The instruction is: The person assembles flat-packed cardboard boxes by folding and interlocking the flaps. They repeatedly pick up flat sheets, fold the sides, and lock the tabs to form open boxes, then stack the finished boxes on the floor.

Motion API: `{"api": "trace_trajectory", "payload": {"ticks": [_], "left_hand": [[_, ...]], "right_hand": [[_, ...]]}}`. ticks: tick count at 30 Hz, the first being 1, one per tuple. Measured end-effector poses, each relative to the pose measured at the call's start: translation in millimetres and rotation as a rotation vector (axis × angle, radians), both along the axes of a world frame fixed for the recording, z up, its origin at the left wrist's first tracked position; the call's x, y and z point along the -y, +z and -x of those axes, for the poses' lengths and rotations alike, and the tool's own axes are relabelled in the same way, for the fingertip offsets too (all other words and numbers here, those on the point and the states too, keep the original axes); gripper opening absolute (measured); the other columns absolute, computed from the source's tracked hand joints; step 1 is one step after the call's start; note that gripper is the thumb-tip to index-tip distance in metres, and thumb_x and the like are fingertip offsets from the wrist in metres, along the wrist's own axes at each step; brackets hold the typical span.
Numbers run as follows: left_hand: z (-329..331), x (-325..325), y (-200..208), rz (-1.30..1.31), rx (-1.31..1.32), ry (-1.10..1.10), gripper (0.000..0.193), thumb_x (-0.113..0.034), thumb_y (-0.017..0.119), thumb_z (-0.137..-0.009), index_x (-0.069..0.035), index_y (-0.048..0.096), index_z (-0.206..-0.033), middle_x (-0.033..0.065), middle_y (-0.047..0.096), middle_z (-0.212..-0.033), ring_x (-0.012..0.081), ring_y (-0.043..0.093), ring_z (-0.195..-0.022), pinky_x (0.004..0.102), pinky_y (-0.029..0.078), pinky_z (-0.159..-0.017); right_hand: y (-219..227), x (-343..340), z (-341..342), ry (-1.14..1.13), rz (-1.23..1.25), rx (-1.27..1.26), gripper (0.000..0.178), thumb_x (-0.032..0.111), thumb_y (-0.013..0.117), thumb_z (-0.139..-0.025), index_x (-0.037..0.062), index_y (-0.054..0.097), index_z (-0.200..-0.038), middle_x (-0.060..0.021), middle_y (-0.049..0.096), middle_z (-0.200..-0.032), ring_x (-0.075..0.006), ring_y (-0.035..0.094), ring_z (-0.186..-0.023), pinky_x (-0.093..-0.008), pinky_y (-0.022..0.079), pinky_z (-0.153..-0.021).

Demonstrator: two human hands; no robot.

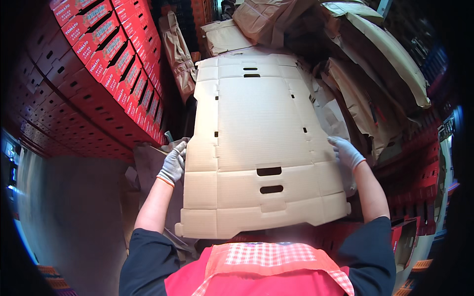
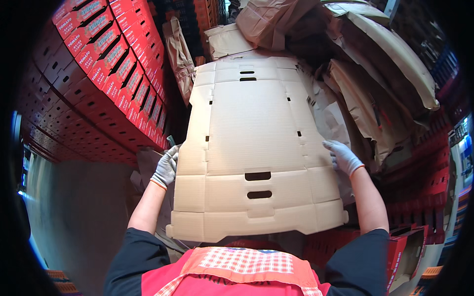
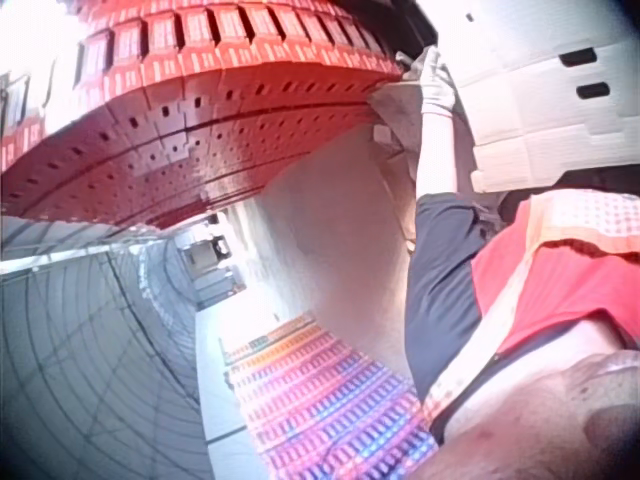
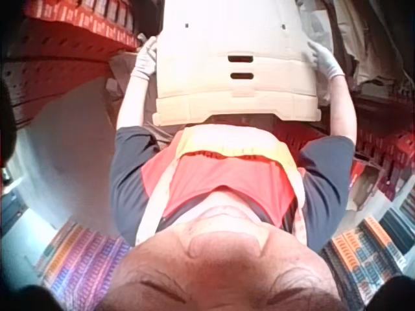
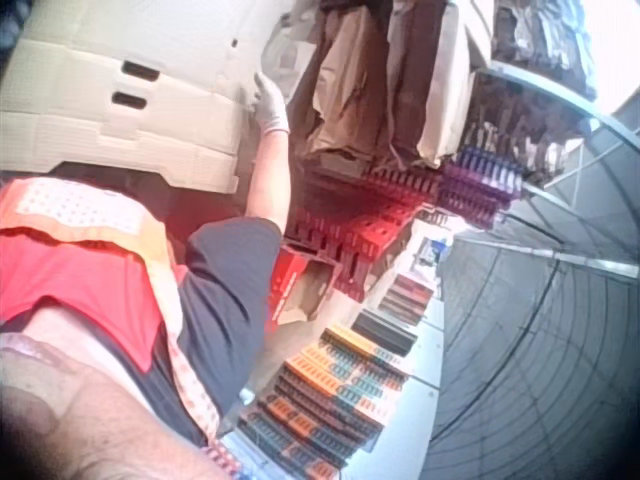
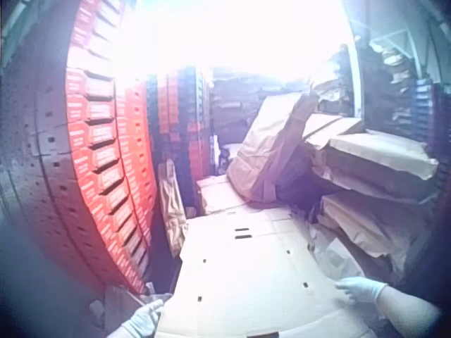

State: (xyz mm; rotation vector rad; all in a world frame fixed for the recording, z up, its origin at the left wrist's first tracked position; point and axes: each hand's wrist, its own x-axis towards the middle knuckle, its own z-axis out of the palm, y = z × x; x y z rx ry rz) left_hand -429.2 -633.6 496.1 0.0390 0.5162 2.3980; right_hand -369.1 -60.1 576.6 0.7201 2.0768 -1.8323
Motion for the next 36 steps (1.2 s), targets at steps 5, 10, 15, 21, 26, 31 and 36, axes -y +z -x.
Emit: {"api": "trace_trajectory", "payload": {"ticks": [5, 10, 15, 21, 26, 31, 36], "left_hand": [[-11.2, -54.7, 5.4, 0.871, -0.053, 0.213, 0.043, -0.011, 0.066, -0.089, 0.002, 0.056, -0.129, 0.0136, 0.068, -0.115, 0.0217, 0.067, -0.103, 0.0360, 0.055, -0.092], [-41.0, -233.8, -5.0, 2.126, -0.636, 0.325, 0.094, -0.044, 0.060, -0.089, 0.001, 0.010, -0.156, 0.0237, 0.009, -0.162, 0.0385, 0.015, -0.149, 0.0573, 0.014, -0.118], [-30.3, -158.6, -1.7, 1.742, -1.165, 0.974, 0.054, -0.007, 0.041, -0.100, -0.002, 0.029, -0.152, 0.0245, 0.042, -0.148, 0.0388, 0.046, -0.133, 0.0385, 0.038, -0.111], [-82.9, -28.4, 44.0, 1.623, -2.252, -0.026, 0.059, -0.015, 0.072, -0.067, -0.011, 0.062, -0.125, 0.0086, 0.060, -0.131, 0.0292, 0.054, -0.124, 0.0465, 0.044, -0.104], [-59.9, -104.5, 95.8, 1.691, -1.885, 0.003, 0.017, -0.018, 0.073, -0.075, -0.011, 0.071, -0.090, 0.0073, 0.067, -0.083, 0.0261, 0.064, -0.083, 0.0377, 0.052, -0.072], [-91.3, -114.2, 130.0, 1.607, -1.680, 0.551, 0.023, -0.028, 0.071, -0.083, -0.009, 0.067, -0.071, 0.0127, 0.061, -0.065, 0.0322, 0.060, -0.063, 0.0433, 0.048, -0.060], [-174.0, -123.3, 132.0, 1.336, -1.434, -0.987, 0.056, -0.046, 0.060, -0.093, -0.003, 0.059, -0.129, 0.0245, 0.067, -0.109, 0.0412, 0.064, -0.100, 0.0447, 0.051, -0.086]], "right_hand": [[-8.9, 23.1, -3.6, 0.160, 0.059, -0.056, 0.066, 0.026, 0.069, -0.090, 0.0011, 0.041, -0.145, -0.0142, 0.059, -0.133, -0.0230, 0.063, -0.113, -0.0362, 0.053, -0.093], [-51.8, 179.9, -17.8, 0.365, -1.136, -0.471, 0.083, 0.037, 0.073, -0.081, 0.0026, 0.037, -0.148, -0.0235, 0.021, -0.159, -0.0361, 0.022, -0.147, -0.0476, 0.019, -0.119], [-22.9, 118.2, -6.4, 0.496, -0.618, -0.817, 0.050, 0.015, 0.060, -0.089, 0.0069, 0.053, -0.137, -0.0180, 0.044, -0.149, -0.0373, 0.035, -0.142, -0.0497, 0.026, -0.117], [22.9, -16.0, -36.7, 1.084, -1.422, -1.260, 0.049, 0.007, 0.061, -0.073, 0.0192, 0.062, -0.121, -0.0082, 0.057, -0.134, -0.0266, 0.054, -0.126, -0.0503, 0.038, -0.108], [36.9, 49.9, -28.6, 0.970, -0.911, -1.103, 0.026, 0.019, 0.078, -0.071, 0.0141, 0.065, -0.093, -0.0049, 0.066, -0.093, -0.0233, 0.067, -0.085, -0.0368, 0.053, -0.074], [77.3, 67.7, -48.4, 0.568, -0.801, -1.326, 0.029, 0.010, 0.081, -0.074, 0.0073, 0.068, -0.100, -0.0102, 0.065, -0.086, -0.0283, 0.066, -0.072, -0.0353, 0.053, -0.060], [90.4, 87.2, -117.7, 1.690, -0.558, -0.224, 0.061, 0.046, 0.067, -0.088, 0.0050, 0.059, -0.131, -0.0213, 0.064, -0.124, -0.0359, 0.060, -0.116, -0.0404, 0.048, -0.100]]}}
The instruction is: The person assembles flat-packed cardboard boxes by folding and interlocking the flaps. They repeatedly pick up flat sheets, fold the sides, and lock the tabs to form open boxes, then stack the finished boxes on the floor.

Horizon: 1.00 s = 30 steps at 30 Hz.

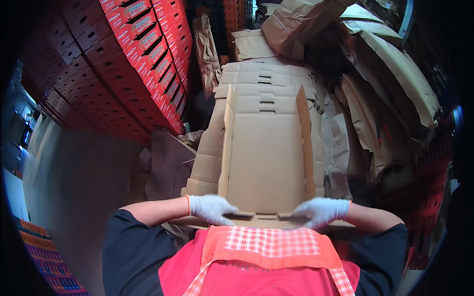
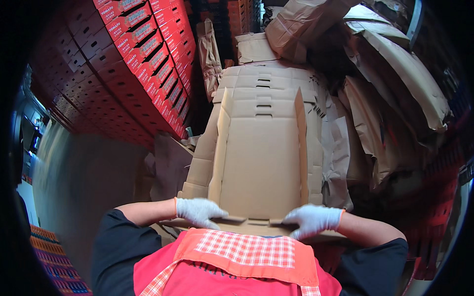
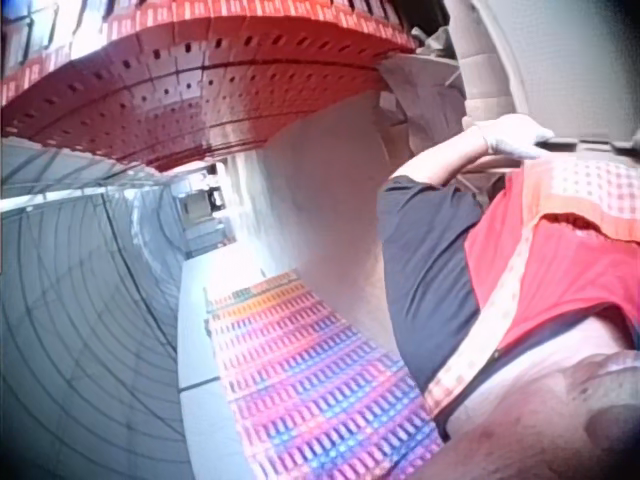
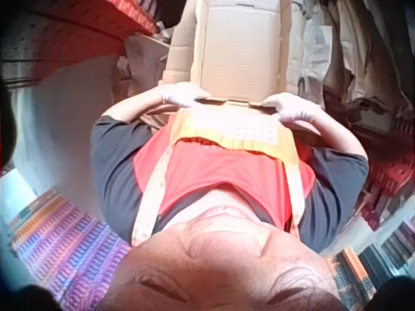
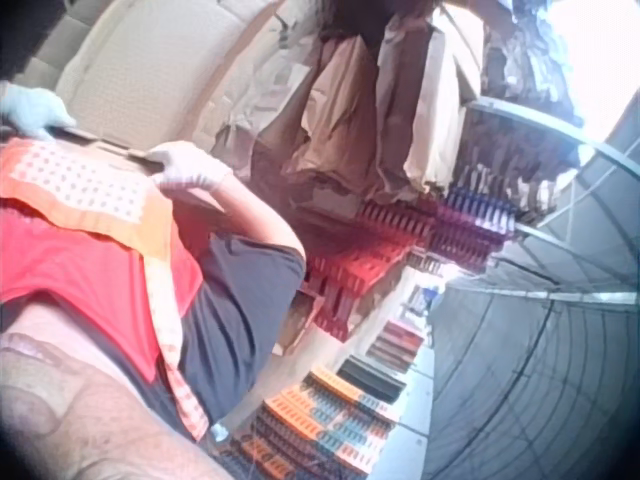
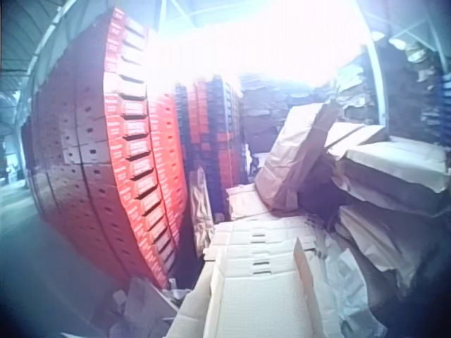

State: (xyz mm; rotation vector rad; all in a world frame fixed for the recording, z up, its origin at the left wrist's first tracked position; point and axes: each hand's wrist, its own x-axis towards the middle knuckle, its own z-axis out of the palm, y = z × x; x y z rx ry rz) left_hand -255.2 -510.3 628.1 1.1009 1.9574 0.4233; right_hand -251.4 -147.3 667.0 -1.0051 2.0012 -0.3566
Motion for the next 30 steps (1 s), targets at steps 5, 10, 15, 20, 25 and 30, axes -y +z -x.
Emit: {"api": "trace_trajectory", "payload": {"ticks": [5, 10, 15, 20, 25, 30], "left_hand": [[0.7, 14.9, 19.8, 0.152, 0.245, 0.085, 0.056, -0.046, 0.061, -0.091, -0.006, 0.060, -0.132, 0.0186, 0.069, -0.115, 0.0348, 0.066, -0.105, 0.0395, 0.051, -0.090], [22.4, 26.8, -24.9, 0.031, -0.958, 0.567, 0.053, -0.043, 0.059, -0.092, -0.018, 0.053, -0.139, 0.0098, 0.050, -0.145, 0.0290, 0.049, -0.131, 0.0552, 0.027, -0.111], [42.5, 8.8, -112.2, -0.801, -0.177, 1.344, 0.059, -0.022, 0.051, -0.099, -0.009, 0.033, -0.154, 0.0135, 0.035, -0.156, 0.0253, 0.039, -0.139, 0.0389, 0.026, -0.117], [51.6, -18.4, -115.3, -1.302, 0.724, 1.657, 0.067, -0.008, 0.054, -0.091, -0.004, 0.031, -0.153, 0.0061, 0.048, -0.145, 0.0137, 0.053, -0.121, 0.0302, 0.042, -0.107], [28.8, -64.3, -100.5, -1.455, 0.778, 1.871, 0.037, -0.021, 0.062, -0.087, -0.007, 0.060, -0.122, 0.0040, 0.066, -0.113, 0.0188, 0.064, -0.100, 0.0368, 0.051, -0.097], [16.9, -132.3, -117.6, -1.420, 1.387, 1.577, 0.024, -0.030, 0.056, -0.087, -0.010, 0.063, -0.098, 0.0089, 0.067, -0.103, 0.0280, 0.063, -0.102, 0.0480, 0.049, -0.096]], "right_hand": [[8.1, 13.8, 6.4, 0.012, -0.191, 0.308, 0.046, 0.035, 0.060, -0.090, 0.0062, 0.062, -0.127, -0.0209, 0.067, -0.117, -0.0367, 0.063, -0.108, -0.0411, 0.049, -0.094], [-12.1, -9.4, 56.4, -0.235, 0.303, -0.626, 0.065, 0.036, 0.083, -0.072, 0.0100, 0.059, -0.127, -0.0144, 0.053, -0.139, -0.0355, 0.056, -0.121, -0.0413, 0.049, -0.099], [-104.9, -8.2, 72.6, -1.075, 0.793, -0.650, 0.079, 0.022, 0.081, -0.075, 0.0060, 0.045, -0.143, -0.0165, 0.045, -0.146, -0.0312, 0.043, -0.137, -0.0378, 0.038, -0.111], [-124.5, -29.8, 91.9, -1.593, 1.070, 0.489, 0.082, -0.003, 0.049, -0.072, 0.0027, 0.029, -0.151, -0.0102, 0.059, -0.111, -0.0163, 0.058, -0.086, -0.0267, 0.051, -0.077], [3.8, -39.6, 89.5, -1.310, 1.097, 0.265, 0.070, 0.006, 0.055, -0.069, 0.0007, 0.048, -0.138, -0.0077, 0.060, -0.102, -0.0114, 0.055, -0.076, -0.0223, 0.049, -0.070], [152.3, 6.7, 61.7, -1.100, 0.673, -0.373, 0.080, 0.006, 0.058, -0.067, -0.0007, 0.041, -0.145, -0.0158, 0.055, -0.133, -0.0189, 0.056, -0.113, -0.0273, 0.044, -0.099]]}}
